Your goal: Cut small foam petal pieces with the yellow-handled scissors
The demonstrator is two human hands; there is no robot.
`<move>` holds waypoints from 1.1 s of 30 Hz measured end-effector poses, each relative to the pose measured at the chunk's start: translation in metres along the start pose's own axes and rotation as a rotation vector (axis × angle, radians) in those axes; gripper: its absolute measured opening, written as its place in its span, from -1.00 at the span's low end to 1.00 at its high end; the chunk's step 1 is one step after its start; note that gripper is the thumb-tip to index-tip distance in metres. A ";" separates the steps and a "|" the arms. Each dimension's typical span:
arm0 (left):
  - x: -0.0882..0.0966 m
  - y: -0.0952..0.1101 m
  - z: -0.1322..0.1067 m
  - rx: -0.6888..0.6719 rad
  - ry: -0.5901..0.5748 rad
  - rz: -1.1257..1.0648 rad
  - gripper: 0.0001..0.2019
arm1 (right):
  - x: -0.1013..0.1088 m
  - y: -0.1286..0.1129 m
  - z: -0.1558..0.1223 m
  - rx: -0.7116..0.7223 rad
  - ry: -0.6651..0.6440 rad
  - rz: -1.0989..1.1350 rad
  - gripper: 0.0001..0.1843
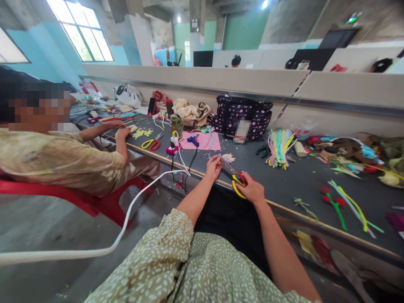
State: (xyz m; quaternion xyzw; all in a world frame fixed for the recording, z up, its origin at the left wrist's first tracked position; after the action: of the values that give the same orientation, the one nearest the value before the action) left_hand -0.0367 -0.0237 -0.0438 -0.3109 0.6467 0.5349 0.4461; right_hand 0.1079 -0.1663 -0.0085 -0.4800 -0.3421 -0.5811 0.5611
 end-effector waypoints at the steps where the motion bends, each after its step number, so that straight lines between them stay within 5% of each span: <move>1: 0.000 0.000 0.000 -0.002 0.001 0.002 -0.76 | 0.000 -0.001 0.000 0.002 0.006 0.000 -0.40; 10: 0.003 0.000 -0.003 0.012 0.070 0.009 -0.76 | -0.003 0.007 0.001 -0.043 0.012 0.076 -0.42; 33: 0.002 0.001 -0.002 -0.002 0.037 0.048 -0.78 | 0.002 -0.001 -0.001 0.014 0.014 0.067 -0.42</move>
State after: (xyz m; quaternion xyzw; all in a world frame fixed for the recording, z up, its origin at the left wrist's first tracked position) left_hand -0.0384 -0.0254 -0.0451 -0.3056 0.6615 0.5402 0.4209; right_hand 0.1067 -0.1682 -0.0064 -0.4834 -0.3260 -0.5627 0.5860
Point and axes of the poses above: each hand's wrist, its own z-axis towards the middle knuckle, its own x-axis out of the back of the hand, y = z × x, the point moved 10 cm from there along z, towards the middle knuckle, and after that the axes turned 6 degrees about -z, right-handed, at the moved point
